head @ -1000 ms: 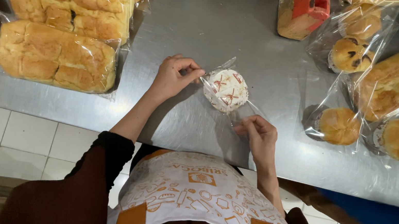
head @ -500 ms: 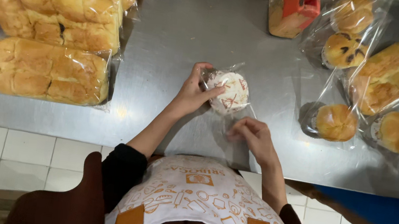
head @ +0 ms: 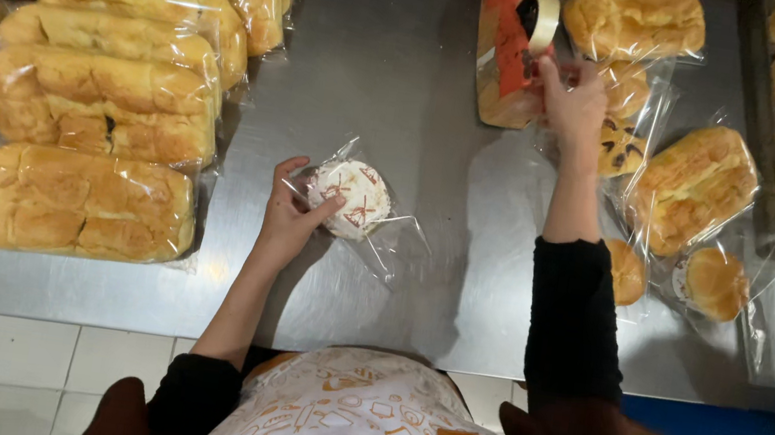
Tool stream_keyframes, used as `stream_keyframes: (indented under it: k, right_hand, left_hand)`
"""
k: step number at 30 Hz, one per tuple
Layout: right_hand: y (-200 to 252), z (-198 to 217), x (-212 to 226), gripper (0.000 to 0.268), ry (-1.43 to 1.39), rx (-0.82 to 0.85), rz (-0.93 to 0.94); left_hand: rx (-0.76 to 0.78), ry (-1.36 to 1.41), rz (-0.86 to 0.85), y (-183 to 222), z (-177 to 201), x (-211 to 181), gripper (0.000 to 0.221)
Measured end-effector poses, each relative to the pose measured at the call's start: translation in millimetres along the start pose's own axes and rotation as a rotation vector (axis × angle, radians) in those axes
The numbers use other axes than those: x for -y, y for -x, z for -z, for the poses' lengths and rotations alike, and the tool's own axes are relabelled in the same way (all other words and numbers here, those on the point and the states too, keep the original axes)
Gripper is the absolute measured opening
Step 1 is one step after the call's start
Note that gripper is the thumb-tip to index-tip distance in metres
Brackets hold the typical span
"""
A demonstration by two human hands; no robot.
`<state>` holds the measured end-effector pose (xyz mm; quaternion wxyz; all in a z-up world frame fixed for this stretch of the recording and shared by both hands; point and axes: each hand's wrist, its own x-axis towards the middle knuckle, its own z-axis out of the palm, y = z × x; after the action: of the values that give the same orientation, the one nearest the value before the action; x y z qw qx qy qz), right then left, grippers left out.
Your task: The person packages various bakery items by placing them into plastic bags and securing the bags with tape from a dispenser.
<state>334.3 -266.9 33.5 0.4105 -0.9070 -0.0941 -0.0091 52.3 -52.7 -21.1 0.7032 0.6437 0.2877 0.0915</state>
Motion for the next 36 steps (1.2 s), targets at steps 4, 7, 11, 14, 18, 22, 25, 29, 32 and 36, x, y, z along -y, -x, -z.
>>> stream_keyframes:
  k: [4,7,11,14,18,22,25,29,32,36]
  right_hand:
    - [-23.0,-23.6,-6.8,0.051,0.259,0.058,-0.148]
    - [-16.7,-26.1,-16.7,0.057,0.423,0.011,0.051]
    - [14.2,5.4,1.1,0.042,0.413,0.320,0.254]
    - [8.9,25.0,15.1,0.051,0.261,0.519,0.475]
    - [0.1,10.9,5.0,0.034,0.261,-0.010,0.743]
    - [71.7,-4.0,23.7,0.046,-0.107,-0.056,0.525]
    - [133.3,-24.8,26.6,0.099,0.092,-0.099,0.480]
    - [136.9,-16.7,-11.2,0.091,0.169,-0.009,0.152]
    - [125.0,5.1,-25.1,0.065,0.322,0.106,0.013]
    - [121.7,32.1,10.7,0.036,-0.029,0.239,-0.140]
  left_hand:
    - [-0.037,0.085,0.122,-2.2,1.2,-4.4,0.066]
    - [0.004,-0.025,-0.011,3.3,2.9,-10.9,0.076]
    - [0.022,-0.073,0.018,8.5,23.8,-18.5,0.074]
    - [0.028,-0.104,0.055,12.1,45.4,-5.3,0.077]
    - [-0.001,-0.043,0.023,19.9,53.0,-2.7,0.077]
    - [0.015,0.022,0.002,23.2,42.5,16.0,0.076]
    - [0.025,0.006,-0.025,28.0,27.5,17.1,0.076]
    - [0.060,-0.007,-0.049,30.1,15.1,21.9,0.075]
    - [0.100,-0.007,-0.024,32.5,7.2,21.6,0.079]
    - [0.136,0.010,-0.008,37.2,-1.2,21.6,0.081]
